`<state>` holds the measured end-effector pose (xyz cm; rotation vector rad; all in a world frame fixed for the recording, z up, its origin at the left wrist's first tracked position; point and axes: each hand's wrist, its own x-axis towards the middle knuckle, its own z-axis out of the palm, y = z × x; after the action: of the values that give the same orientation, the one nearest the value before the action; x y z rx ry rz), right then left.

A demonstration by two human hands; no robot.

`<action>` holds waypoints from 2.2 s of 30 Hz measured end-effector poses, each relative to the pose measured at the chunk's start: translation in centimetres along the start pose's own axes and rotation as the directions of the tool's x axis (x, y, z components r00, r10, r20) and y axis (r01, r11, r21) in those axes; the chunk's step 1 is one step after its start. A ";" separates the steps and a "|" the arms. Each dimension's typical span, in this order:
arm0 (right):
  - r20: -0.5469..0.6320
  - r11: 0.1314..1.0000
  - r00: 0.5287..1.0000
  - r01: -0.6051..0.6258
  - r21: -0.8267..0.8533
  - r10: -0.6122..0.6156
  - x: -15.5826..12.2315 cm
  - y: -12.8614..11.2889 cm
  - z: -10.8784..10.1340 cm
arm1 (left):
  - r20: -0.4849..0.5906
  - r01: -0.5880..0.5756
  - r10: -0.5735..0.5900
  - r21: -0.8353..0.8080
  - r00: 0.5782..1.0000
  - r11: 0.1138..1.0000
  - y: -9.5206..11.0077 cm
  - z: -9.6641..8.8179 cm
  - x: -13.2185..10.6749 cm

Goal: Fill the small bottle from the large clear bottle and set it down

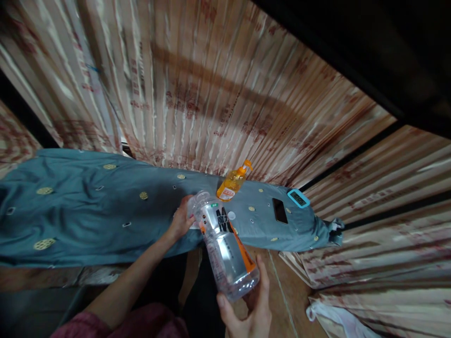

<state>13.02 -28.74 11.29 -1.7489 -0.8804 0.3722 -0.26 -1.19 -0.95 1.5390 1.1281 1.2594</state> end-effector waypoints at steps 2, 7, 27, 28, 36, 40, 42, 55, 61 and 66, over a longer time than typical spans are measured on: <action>0.004 1.000 1.000 0.001 -0.002 -0.001 0.3 -0.3 -0.1 | -0.001 0.006 -0.006 -0.002 1.000 1.000 0.0 0.0 0.0; -0.002 1.000 1.000 -0.018 0.002 0.018 0.6 -0.6 -0.3 | 0.011 0.008 -0.008 -0.014 1.000 1.000 -0.2 -0.1 0.0; -0.017 1.000 1.000 0.000 -0.026 0.000 0.4 -0.4 -0.5 | 0.018 0.007 -0.007 -0.012 1.000 1.000 0.4 -0.3 -0.1; -0.013 1.000 1.000 -0.007 -0.018 0.007 0.4 -0.5 -0.6 | 0.018 0.008 -0.008 -0.011 1.000 1.000 0.5 -0.3 -0.2; -0.011 0.999 1.000 -0.022 -0.025 0.021 0.5 -0.4 -1.0 | 0.014 0.036 -0.036 -0.014 0.999 0.999 0.9 -0.2 -0.1; -0.012 0.999 1.000 -0.014 -0.029 0.013 0.4 -0.1 -1.0 | 0.021 0.040 -0.039 -0.065 0.999 0.997 0.6 -0.2 -0.1; -0.023 1.000 1.000 -0.008 -0.014 0.008 0.4 -0.1 -0.9 | 0.017 0.036 -0.035 -0.101 0.999 0.994 0.5 -0.3 -0.1; -0.034 1.000 0.999 0.010 -0.027 -0.011 0.4 -0.6 -0.8 | -0.017 0.015 -0.018 -0.160 1.000 0.987 -0.1 0.0 0.1; -0.031 1.000 1.000 0.001 -0.021 -0.001 0.4 -0.9 -0.8 | -0.009 -0.015 0.014 -0.138 1.000 0.990 -0.8 0.0 0.1; -0.022 1.000 1.000 -0.003 -0.019 0.002 0.3 -1.0 -0.8 | -0.032 -0.050 0.046 -0.124 0.998 0.991 -1.2 0.3 0.1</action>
<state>13.38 -28.95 12.52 -1.7688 -0.8687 0.3462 -0.09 -0.82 -2.15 1.4663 1.0165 1.3627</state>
